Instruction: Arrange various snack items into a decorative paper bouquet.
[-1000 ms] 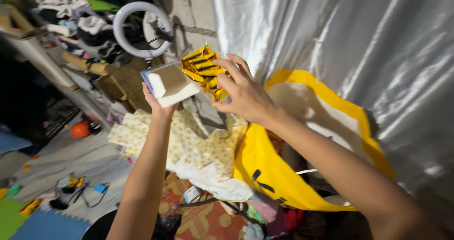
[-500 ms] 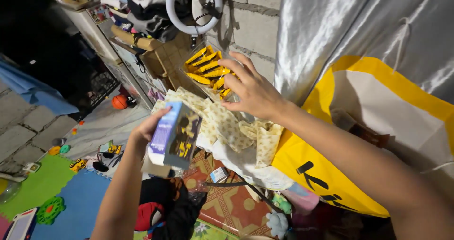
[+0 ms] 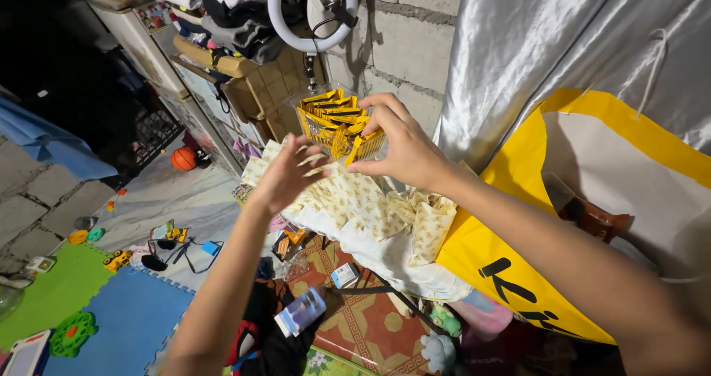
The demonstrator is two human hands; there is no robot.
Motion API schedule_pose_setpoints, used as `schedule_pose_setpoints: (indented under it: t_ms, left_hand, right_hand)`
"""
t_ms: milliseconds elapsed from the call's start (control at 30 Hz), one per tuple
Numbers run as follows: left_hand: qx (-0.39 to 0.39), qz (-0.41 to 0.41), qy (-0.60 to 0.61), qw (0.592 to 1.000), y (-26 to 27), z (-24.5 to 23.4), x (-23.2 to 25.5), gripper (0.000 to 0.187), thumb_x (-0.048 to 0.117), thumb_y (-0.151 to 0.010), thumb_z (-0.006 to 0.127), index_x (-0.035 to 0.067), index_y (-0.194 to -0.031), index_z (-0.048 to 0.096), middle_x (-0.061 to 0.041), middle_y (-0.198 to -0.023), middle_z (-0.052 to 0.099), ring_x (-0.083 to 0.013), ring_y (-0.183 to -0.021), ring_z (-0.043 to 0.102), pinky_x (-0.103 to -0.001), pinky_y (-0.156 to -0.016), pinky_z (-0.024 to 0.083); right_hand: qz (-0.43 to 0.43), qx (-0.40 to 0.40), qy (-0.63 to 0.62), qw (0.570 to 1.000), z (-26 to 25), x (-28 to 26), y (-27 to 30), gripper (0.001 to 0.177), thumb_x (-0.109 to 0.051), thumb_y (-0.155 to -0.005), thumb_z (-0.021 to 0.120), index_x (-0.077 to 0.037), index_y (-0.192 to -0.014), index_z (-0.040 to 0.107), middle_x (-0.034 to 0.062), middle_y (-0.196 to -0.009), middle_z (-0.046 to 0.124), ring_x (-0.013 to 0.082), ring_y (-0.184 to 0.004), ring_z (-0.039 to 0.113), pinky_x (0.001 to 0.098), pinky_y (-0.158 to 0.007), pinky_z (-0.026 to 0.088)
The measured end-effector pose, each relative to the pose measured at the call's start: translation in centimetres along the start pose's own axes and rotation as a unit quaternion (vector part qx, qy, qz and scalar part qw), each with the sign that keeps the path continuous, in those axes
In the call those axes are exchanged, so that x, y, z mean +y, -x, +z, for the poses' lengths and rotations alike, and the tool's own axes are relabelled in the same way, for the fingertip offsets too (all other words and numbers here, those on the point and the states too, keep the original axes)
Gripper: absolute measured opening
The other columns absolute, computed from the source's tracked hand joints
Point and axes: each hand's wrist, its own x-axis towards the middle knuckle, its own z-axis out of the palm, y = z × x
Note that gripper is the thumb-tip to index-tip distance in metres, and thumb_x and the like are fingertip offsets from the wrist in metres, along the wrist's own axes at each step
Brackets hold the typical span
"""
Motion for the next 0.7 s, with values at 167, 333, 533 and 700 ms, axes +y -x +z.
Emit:
schedule_pose_setpoints:
  t_ms: [167, 333, 533, 700]
  left_hand:
    - [-0.128, 0.048, 0.156, 0.978, -1.2, 7.4, -1.3, 0.099, 0.078, -0.083, 0.049, 0.014, -0.156, 0.032, -0.012, -0.156, 0.045, -0.0314, -0.141, 0.049, -0.058, -0.117, 0.042]
    - [-0.183, 0.103, 0.253, 0.944, -3.6, 9.2, -3.0, 0.104, 0.085, -0.085, 0.047, 0.011, -0.157, 0.038, -0.015, -0.153, 0.05, -0.0368, -0.14, 0.051, -0.063, -0.121, 0.04]
    - [-0.255, 0.048, 0.277, 0.925, -5.7, 9.6, -4.6, 0.107, 0.09, -0.081, 0.037, 0.011, -0.154, 0.042, -0.018, -0.144, 0.056, -0.0394, -0.128, 0.059, -0.069, -0.111, 0.045]
    - [-0.233, 0.012, 0.245, 0.941, -5.6, 12.2, -4.6, 0.103, 0.089, -0.081, 0.037, 0.015, -0.153, 0.043, -0.016, -0.142, 0.057, -0.0377, -0.125, 0.062, -0.069, -0.106, 0.048]
  right_hand:
    - [0.014, 0.005, 0.0, 1.0, 0.1, 0.6, 0.4, 0.054, -0.028, -0.072, 0.094, -0.001, -0.1, 0.057, 0.0167, -0.136, 0.051, 0.0321, -0.131, 0.055, 0.0392, -0.104, 0.049]
    - [0.003, -0.012, -0.039, 0.999, -2.8, 0.9, 1.0, 0.048, -0.026, -0.077, 0.091, -0.003, -0.104, 0.06, 0.0166, -0.139, 0.051, 0.0336, -0.133, 0.054, 0.0408, -0.106, 0.048]
    - [0.04, -0.031, -0.024, 0.998, -7.1, 2.0, 1.0, 0.021, -0.021, -0.095, 0.076, -0.013, -0.114, 0.072, 0.0073, -0.144, 0.053, 0.029, -0.133, 0.054, 0.04, -0.11, 0.047]
    - [-0.013, -0.097, 0.076, 0.992, -8.0, 0.7, 0.4, 0.013, -0.023, -0.083, 0.083, -0.014, -0.092, 0.079, 0.0065, -0.14, 0.054, 0.0312, -0.131, 0.042, 0.0464, -0.112, 0.037]
